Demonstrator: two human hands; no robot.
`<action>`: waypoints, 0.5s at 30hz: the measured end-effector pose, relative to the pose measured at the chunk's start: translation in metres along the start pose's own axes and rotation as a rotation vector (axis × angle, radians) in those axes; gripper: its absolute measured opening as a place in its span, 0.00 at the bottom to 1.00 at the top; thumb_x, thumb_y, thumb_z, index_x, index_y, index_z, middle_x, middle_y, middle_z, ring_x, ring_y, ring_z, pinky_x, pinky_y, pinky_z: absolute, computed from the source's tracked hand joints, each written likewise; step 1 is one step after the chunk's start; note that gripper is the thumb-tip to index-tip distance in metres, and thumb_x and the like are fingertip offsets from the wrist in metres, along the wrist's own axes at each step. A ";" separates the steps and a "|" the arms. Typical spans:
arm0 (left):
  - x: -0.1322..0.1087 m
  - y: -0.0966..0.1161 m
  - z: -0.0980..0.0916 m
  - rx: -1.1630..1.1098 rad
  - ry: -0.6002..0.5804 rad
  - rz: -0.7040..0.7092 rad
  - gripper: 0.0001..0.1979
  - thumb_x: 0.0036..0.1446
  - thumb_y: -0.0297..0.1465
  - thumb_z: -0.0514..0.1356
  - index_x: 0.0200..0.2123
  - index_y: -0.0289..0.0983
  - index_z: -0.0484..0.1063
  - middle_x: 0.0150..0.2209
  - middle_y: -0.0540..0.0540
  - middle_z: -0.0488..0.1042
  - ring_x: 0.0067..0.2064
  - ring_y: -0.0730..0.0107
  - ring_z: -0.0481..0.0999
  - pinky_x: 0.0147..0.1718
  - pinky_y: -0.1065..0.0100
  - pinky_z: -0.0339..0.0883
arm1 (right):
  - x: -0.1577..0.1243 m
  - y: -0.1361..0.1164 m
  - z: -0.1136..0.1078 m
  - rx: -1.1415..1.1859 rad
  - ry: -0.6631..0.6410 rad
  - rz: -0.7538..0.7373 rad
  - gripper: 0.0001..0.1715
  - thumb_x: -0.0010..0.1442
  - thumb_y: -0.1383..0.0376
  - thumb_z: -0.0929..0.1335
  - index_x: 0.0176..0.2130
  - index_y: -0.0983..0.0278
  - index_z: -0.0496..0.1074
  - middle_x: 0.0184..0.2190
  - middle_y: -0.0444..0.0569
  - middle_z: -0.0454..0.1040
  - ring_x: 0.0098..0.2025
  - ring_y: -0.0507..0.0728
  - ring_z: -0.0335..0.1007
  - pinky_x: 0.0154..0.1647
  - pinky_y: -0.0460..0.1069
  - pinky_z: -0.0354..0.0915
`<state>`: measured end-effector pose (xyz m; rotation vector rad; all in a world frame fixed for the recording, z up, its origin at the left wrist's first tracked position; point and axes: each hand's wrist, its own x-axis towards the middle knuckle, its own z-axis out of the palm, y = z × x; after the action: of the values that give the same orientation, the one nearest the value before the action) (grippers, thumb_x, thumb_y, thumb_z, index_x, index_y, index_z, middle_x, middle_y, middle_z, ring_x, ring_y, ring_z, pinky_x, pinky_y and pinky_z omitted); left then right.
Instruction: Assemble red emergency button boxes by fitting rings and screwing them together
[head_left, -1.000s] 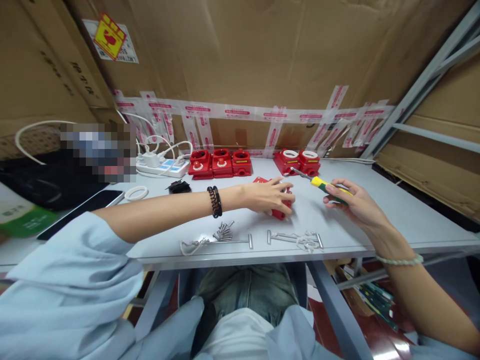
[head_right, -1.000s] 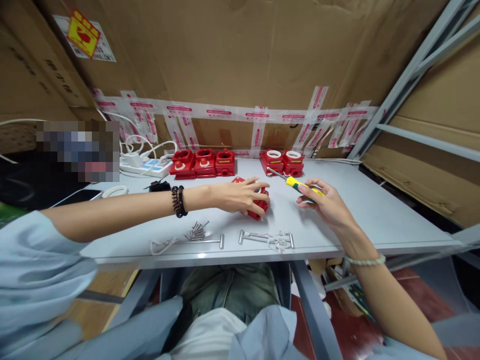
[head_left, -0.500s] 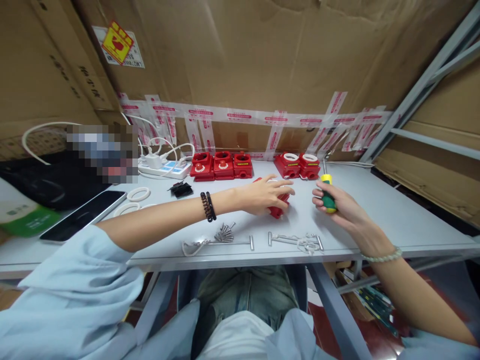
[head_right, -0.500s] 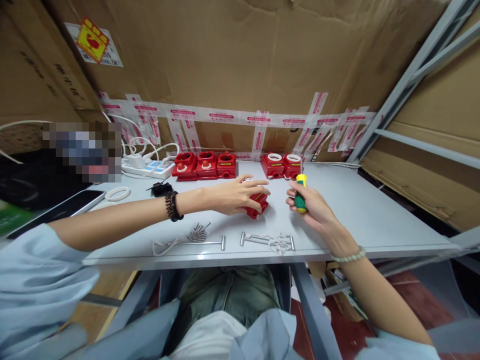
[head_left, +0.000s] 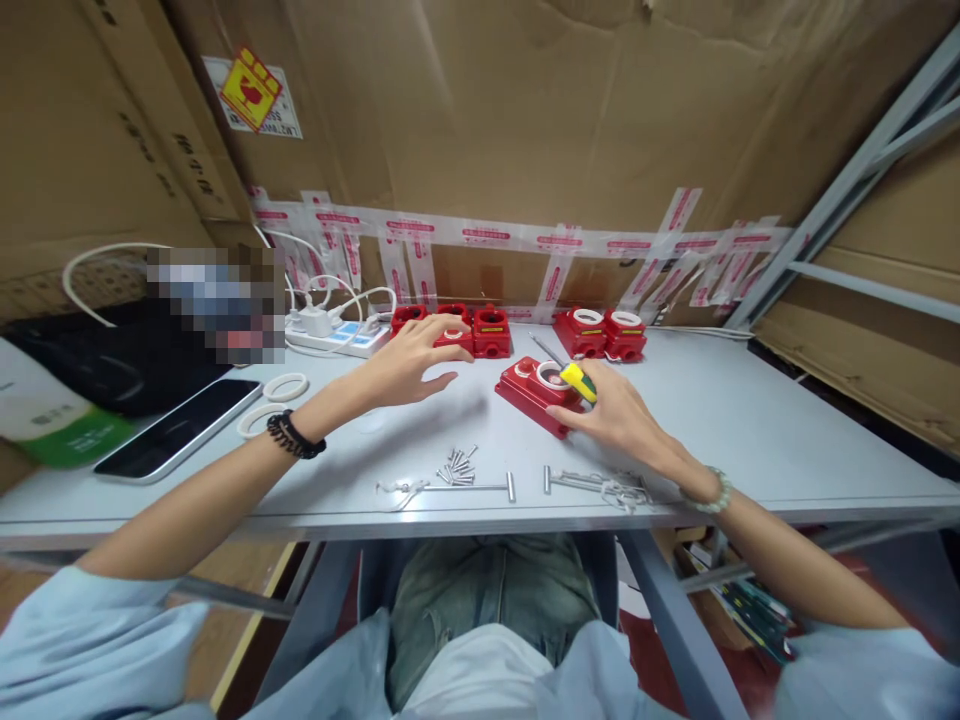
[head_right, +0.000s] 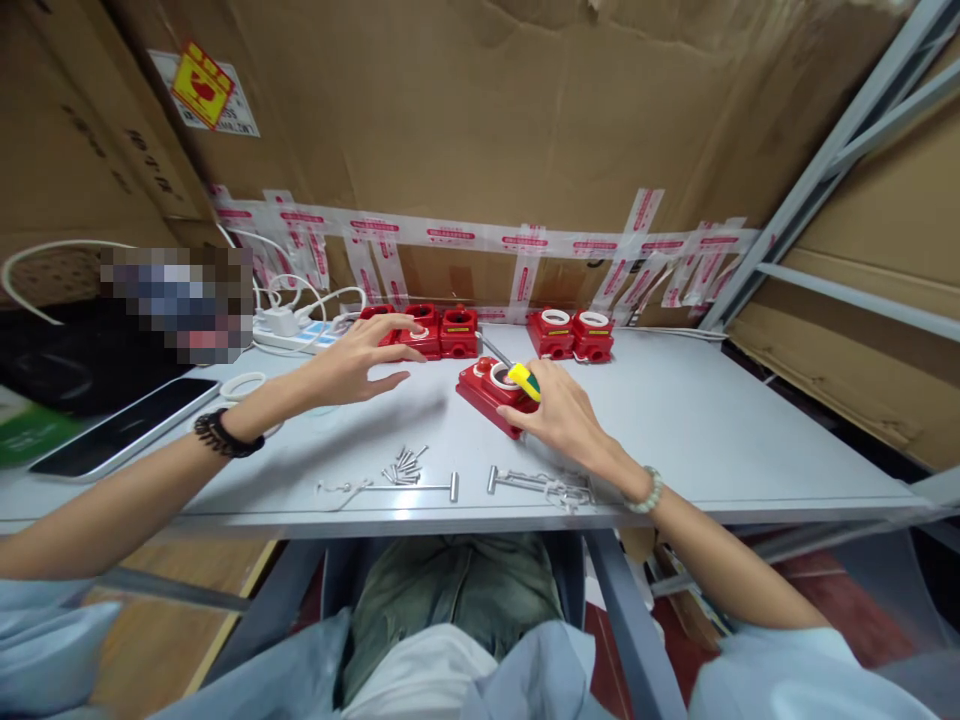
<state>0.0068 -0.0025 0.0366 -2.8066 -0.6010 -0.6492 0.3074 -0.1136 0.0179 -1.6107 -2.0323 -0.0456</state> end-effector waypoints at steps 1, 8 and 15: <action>-0.007 -0.004 0.003 -0.010 0.008 -0.026 0.12 0.62 0.31 0.58 0.49 0.42 0.72 0.61 0.39 0.63 0.64 0.50 0.62 0.58 0.44 0.60 | -0.001 0.001 0.000 -0.027 -0.004 0.008 0.20 0.56 0.52 0.71 0.41 0.62 0.65 0.41 0.52 0.72 0.42 0.61 0.69 0.44 0.54 0.65; -0.028 -0.016 0.020 -0.037 0.005 -0.098 0.12 0.62 0.33 0.57 0.49 0.40 0.73 0.60 0.38 0.64 0.61 0.52 0.64 0.57 0.45 0.61 | 0.009 0.014 0.004 -0.258 0.012 0.184 0.24 0.59 0.48 0.68 0.43 0.65 0.67 0.41 0.55 0.66 0.38 0.62 0.68 0.39 0.54 0.63; -0.024 -0.009 0.022 -0.035 0.023 -0.082 0.12 0.63 0.33 0.57 0.48 0.41 0.73 0.59 0.38 0.65 0.58 0.53 0.66 0.55 0.47 0.63 | 0.057 0.023 0.025 -0.405 0.014 0.247 0.32 0.61 0.45 0.66 0.50 0.68 0.66 0.48 0.64 0.67 0.40 0.68 0.73 0.36 0.56 0.64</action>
<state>-0.0081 0.0031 0.0071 -2.8153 -0.7107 -0.7137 0.3106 -0.0475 0.0139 -2.0894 -1.8815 -0.3981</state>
